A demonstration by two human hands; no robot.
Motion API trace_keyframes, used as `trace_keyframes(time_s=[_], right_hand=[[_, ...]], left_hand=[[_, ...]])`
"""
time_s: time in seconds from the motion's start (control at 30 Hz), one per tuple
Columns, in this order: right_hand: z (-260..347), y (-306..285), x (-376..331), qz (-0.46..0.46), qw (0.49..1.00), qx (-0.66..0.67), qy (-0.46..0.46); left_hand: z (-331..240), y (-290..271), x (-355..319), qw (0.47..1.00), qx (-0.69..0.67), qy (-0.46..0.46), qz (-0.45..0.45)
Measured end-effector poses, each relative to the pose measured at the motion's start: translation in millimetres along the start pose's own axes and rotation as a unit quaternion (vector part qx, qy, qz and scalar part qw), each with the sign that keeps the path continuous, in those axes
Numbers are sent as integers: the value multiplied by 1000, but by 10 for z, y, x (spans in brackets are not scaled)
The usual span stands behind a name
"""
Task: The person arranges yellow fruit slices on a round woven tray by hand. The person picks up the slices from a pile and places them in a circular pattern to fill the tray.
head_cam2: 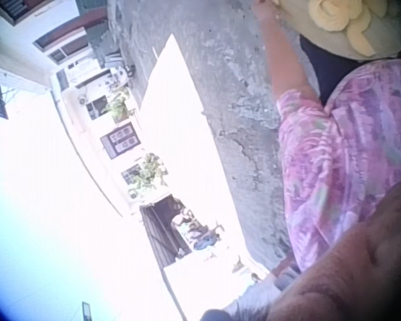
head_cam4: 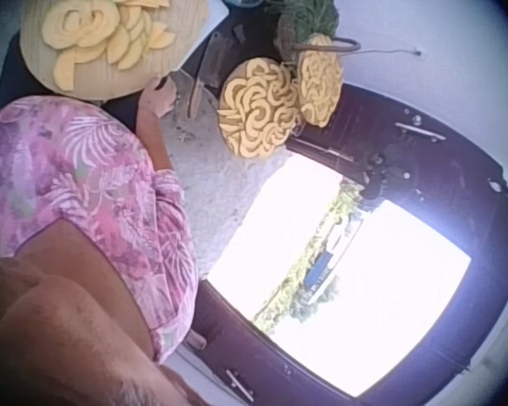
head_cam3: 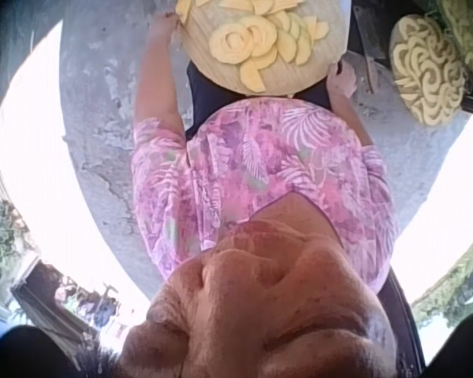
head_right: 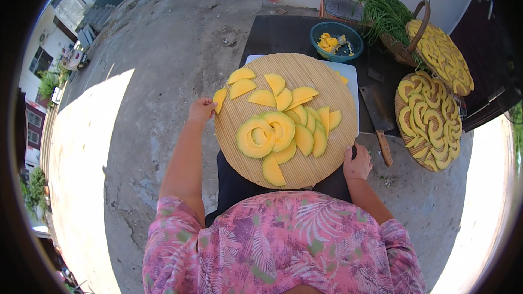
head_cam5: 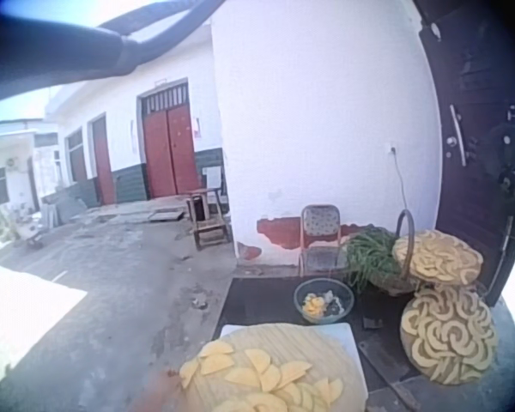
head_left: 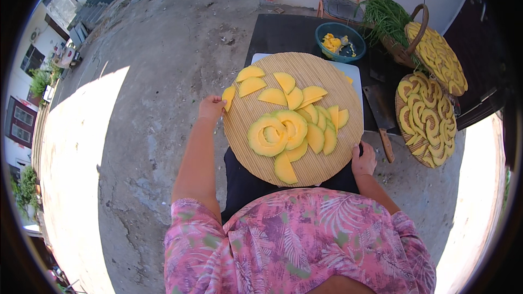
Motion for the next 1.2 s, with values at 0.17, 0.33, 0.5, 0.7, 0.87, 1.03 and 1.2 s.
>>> trace_keyframes(time_s=[0.17,0.33,0.5,0.7,0.87,1.03,1.2], right_hand=[[-14,2,-3,-4,1000,3,-6],[-46,1,8,-9,1000,2,-10],[-21,20,7,-6,1000,0,-10],[-53,11,14,-1,1000,-1,-2],[-12,-8,8,5,1000,-1,5],[-57,15,17,5,1000,3,3],[-52,23,4,3,1000,-11,2]], left_hand=[[22,95,-24,999,-15,-36,17],[-382,12,-171,954,258,56,-141],[-858,538,-220,925,201,322,16],[-1181,930,-397,883,352,308,33],[-1126,871,-379,916,317,242,46],[-871,490,-294,959,210,171,78],[-288,72,-333,992,41,11,123]])
Point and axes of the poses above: each hand's wrist, its own x-axis towards the middle knuckle, its own y-axis out of the palm, z = x × y, the point moved 4 cm from there along x, towards the middle knuckle, and after that the axes turned 14 degrees about x, right-handed, at the moved point
